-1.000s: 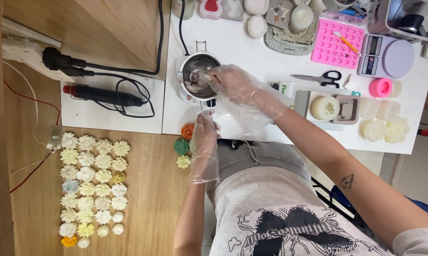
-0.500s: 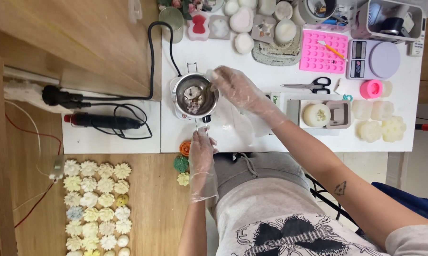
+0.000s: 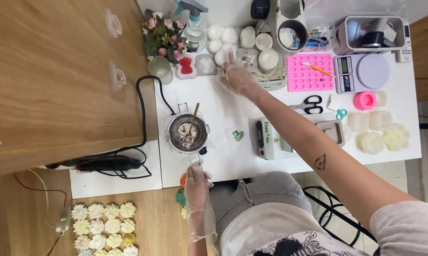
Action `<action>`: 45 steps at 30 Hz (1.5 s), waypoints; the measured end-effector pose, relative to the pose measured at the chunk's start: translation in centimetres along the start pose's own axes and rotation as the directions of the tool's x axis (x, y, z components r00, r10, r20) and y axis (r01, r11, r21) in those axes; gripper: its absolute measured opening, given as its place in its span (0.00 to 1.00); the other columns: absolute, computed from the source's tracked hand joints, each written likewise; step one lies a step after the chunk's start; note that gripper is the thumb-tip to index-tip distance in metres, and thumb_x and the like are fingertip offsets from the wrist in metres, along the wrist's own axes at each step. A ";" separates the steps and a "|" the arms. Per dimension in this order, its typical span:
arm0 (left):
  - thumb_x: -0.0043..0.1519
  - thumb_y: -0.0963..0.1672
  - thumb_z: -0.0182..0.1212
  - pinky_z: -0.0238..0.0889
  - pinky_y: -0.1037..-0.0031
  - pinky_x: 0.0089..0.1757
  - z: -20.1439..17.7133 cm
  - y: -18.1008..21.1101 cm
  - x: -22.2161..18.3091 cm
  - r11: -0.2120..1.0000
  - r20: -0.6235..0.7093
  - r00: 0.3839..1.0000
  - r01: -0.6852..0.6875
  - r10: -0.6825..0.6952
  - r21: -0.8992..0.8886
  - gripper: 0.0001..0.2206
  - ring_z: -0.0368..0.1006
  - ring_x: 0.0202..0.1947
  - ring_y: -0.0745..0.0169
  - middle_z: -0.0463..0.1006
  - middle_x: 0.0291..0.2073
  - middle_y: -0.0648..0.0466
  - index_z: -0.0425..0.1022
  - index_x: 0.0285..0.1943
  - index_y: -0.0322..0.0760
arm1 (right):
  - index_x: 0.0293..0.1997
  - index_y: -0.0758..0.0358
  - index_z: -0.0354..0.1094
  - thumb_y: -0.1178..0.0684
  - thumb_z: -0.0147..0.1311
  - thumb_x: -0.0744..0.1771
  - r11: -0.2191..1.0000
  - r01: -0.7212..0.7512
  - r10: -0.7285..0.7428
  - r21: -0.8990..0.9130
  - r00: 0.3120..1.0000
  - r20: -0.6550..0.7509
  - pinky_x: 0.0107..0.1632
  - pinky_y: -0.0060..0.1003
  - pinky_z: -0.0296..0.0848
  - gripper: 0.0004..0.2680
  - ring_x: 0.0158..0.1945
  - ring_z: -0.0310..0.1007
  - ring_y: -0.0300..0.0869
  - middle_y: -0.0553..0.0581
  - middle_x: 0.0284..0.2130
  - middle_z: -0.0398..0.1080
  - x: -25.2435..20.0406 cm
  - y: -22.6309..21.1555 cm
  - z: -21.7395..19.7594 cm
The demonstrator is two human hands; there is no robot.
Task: Stirring and preparing wax in a small melting pot for candle making.
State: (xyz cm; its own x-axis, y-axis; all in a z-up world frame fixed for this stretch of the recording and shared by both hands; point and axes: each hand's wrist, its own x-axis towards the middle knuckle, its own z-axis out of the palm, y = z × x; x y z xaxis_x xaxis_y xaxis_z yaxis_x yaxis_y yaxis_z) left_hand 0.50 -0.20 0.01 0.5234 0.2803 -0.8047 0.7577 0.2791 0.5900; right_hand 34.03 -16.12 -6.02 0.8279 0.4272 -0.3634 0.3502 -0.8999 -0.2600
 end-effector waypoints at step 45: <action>0.71 0.51 0.41 0.65 0.78 0.25 0.3 -1.1 0.5 0.996 0.004 0.996 -0.090 0.090 0.004 0.19 0.63 0.19 0.74 0.72 0.23 0.56 0.71 0.59 0.36 | 0.76 0.75 0.37 0.29 0.46 0.68 0.988 -0.134 0.119 0.072 0.977 0.175 0.55 0.48 0.73 0.38 0.56 0.73 0.58 0.71 0.76 0.30 -6.8 -2.3 1.4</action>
State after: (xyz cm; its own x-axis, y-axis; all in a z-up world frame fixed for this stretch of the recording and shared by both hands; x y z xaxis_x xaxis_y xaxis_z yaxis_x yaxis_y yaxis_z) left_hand 0.02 -0.68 -1.06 0.5910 0.3001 -0.7487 0.7090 0.2495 0.6596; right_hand 26.96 -16.84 -4.14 0.7741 0.3256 -0.5429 0.2038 -0.9401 -0.2733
